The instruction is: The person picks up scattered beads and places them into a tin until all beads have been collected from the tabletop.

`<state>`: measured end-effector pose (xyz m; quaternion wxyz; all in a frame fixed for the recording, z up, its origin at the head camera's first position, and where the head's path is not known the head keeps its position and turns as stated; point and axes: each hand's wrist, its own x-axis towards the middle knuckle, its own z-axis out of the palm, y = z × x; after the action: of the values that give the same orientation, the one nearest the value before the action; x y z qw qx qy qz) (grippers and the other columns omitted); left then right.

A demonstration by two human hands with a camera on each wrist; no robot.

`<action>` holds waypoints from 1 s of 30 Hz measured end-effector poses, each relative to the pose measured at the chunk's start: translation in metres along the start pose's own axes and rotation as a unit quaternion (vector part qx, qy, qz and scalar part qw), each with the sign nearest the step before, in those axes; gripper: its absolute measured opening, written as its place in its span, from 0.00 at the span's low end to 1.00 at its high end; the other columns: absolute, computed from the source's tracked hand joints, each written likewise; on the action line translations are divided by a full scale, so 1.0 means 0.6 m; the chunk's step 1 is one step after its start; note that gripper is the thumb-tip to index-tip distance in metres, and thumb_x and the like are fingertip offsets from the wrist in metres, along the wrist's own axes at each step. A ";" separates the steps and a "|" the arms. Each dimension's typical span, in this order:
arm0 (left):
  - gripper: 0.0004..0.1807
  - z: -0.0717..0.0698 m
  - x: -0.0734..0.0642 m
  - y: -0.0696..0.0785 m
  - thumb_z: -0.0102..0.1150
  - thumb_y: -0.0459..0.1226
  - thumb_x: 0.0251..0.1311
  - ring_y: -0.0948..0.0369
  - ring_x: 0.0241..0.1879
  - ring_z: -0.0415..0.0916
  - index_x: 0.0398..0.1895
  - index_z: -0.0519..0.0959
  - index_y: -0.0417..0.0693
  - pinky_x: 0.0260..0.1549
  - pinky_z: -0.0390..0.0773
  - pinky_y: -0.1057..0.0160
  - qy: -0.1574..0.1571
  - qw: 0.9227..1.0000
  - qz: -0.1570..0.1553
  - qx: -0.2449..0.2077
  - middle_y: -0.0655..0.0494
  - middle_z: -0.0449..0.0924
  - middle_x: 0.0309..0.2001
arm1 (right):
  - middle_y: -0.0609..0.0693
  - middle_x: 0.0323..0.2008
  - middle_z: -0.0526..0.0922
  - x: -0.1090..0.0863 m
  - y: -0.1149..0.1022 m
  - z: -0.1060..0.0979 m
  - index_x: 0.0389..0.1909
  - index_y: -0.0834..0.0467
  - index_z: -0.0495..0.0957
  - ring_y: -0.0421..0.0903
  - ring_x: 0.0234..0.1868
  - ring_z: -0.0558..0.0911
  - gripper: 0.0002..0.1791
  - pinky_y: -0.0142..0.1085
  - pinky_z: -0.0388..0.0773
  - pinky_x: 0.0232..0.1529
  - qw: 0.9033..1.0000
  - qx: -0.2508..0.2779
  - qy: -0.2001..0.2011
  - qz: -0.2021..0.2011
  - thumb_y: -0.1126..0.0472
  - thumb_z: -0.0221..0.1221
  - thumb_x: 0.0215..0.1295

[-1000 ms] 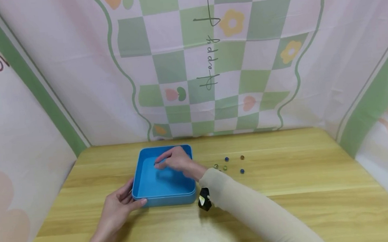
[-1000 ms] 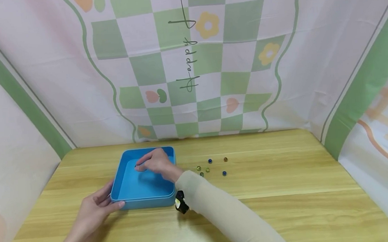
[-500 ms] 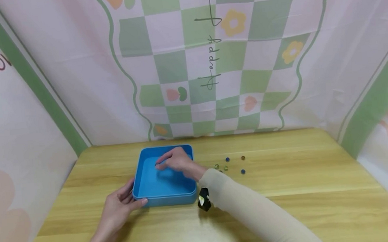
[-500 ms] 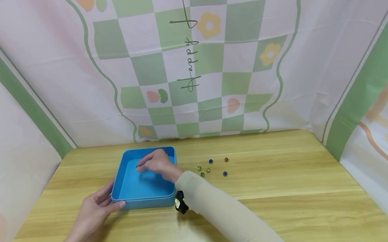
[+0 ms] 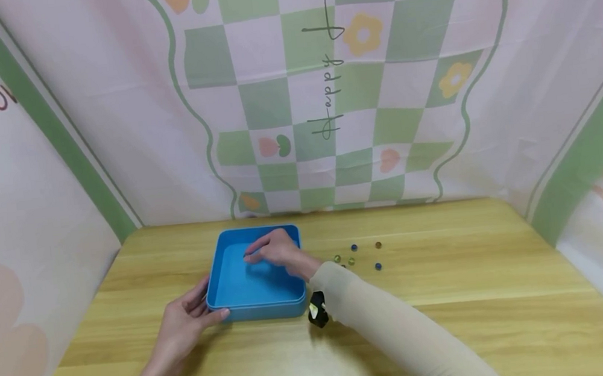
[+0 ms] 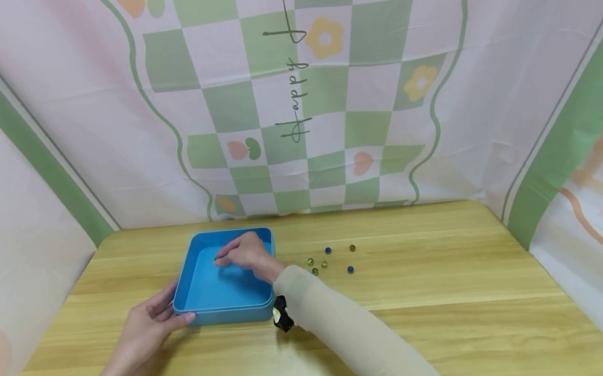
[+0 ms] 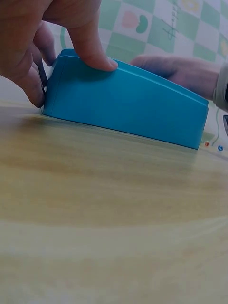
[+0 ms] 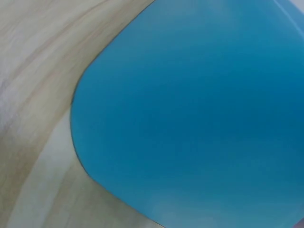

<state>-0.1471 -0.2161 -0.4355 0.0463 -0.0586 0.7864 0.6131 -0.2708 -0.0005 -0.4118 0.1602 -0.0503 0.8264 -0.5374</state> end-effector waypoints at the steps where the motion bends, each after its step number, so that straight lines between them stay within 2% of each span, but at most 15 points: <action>1: 0.46 0.000 0.000 0.000 0.76 0.33 0.63 0.42 0.74 0.64 0.81 0.63 0.42 0.62 0.75 0.54 0.000 1.000 0.000 0.000 0.38 0.60 0.79 | 0.51 0.57 0.86 0.000 0.000 0.000 0.40 0.54 0.93 0.58 0.69 0.74 0.06 0.57 0.69 0.72 1.000 0.001 0.000 0.000 0.59 0.76 0.63; 8: 0.46 0.000 0.000 -0.001 0.76 0.34 0.62 0.42 0.74 0.64 0.81 0.63 0.42 0.62 0.75 0.54 0.001 1.000 0.002 0.000 0.38 0.60 0.79 | 0.51 0.56 0.86 0.001 0.001 0.000 0.40 0.54 0.93 0.57 0.68 0.75 0.07 0.56 0.70 0.72 1.000 0.003 0.001 -0.001 0.59 0.76 0.63; 15: 0.45 0.000 0.001 -0.002 0.75 0.32 0.63 0.42 0.74 0.64 0.81 0.63 0.41 0.62 0.76 0.55 0.001 1.000 0.004 -0.001 0.38 0.61 0.78 | 0.53 0.62 0.82 0.002 0.001 0.001 0.42 0.53 0.93 0.57 0.69 0.73 0.07 0.57 0.70 0.71 1.000 0.004 0.006 0.008 0.58 0.75 0.65; 19: 0.45 0.000 0.000 -0.002 0.75 0.32 0.63 0.42 0.74 0.64 0.81 0.63 0.41 0.62 0.75 0.54 0.002 1.000 0.001 0.002 0.38 0.61 0.78 | 0.53 0.63 0.82 0.000 -0.005 -0.004 0.41 0.52 0.93 0.57 0.70 0.73 0.06 0.58 0.69 0.72 1.000 0.005 0.002 -0.001 0.58 0.75 0.64; 30: 0.46 0.001 0.001 -0.003 0.77 0.32 0.61 0.43 0.74 0.65 0.80 0.62 0.40 0.62 0.75 0.56 0.006 1.000 0.002 -0.003 0.38 0.60 0.78 | 0.48 0.50 0.89 -0.027 -0.019 -0.061 0.44 0.55 0.92 0.54 0.63 0.79 0.09 0.58 0.68 0.72 0.998 0.025 -0.003 -0.065 0.59 0.74 0.64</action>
<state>-0.1476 -0.2160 -0.4372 0.0405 -0.0611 0.7850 0.6152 -0.2683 0.0307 -0.3848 0.1292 -0.1014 0.8070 -0.5673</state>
